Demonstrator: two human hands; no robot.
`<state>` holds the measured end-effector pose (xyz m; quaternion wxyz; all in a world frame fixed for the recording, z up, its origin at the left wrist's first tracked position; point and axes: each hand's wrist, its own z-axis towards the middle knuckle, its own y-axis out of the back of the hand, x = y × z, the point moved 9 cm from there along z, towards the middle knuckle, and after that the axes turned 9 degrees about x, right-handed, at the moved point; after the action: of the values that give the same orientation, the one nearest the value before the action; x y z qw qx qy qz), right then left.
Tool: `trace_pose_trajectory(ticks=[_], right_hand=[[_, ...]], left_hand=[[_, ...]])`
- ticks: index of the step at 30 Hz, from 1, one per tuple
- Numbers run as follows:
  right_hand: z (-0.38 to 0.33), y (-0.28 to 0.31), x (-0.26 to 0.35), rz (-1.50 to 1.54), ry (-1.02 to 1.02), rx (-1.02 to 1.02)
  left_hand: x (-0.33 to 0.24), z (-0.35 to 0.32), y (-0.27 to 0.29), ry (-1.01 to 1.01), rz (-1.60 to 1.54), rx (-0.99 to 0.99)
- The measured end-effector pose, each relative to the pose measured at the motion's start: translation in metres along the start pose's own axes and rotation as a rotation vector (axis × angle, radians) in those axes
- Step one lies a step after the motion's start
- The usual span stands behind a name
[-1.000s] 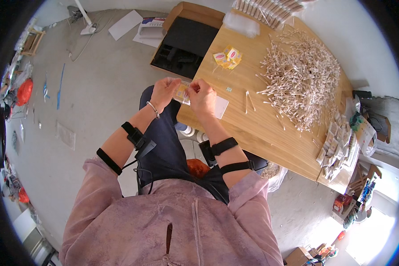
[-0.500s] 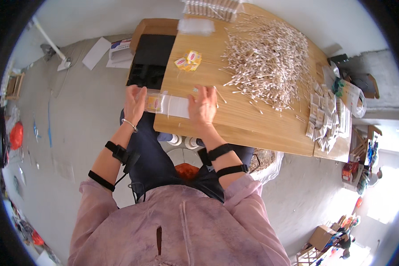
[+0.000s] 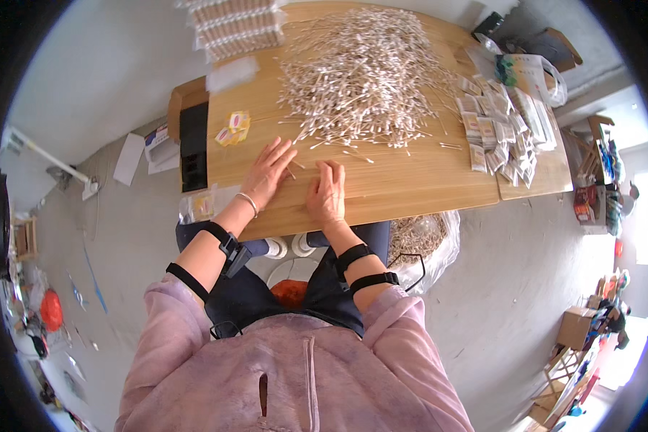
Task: Gathering and aligning cotton swabs to place them into small plastic bags.
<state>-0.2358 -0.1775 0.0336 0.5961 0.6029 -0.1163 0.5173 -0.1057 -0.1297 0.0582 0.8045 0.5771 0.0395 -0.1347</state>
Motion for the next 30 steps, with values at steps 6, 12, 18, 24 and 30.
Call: trace_pose_trajectory(ticks=[6,12,18,24,30], right_hand=[[0.008,0.05,-0.02,-0.398,-0.064,-0.19],[0.038,0.067,-0.063,-0.393,-0.134,-0.108],[0.047,0.035,-0.04,-0.304,-0.03,-0.03],[0.02,-0.002,-0.007,-0.181,0.1,0.113],[0.005,-0.004,0.018,0.072,0.205,0.178]], left_hand=[[-0.008,0.001,-0.014,-0.051,-0.206,0.097],[-0.038,-0.023,-0.02,-0.006,-0.234,0.127],[-0.037,-0.024,-0.021,0.001,-0.244,0.145],[-0.035,-0.025,-0.015,0.048,-0.222,0.128],[-0.03,-0.026,-0.003,0.102,-0.17,-0.014]])
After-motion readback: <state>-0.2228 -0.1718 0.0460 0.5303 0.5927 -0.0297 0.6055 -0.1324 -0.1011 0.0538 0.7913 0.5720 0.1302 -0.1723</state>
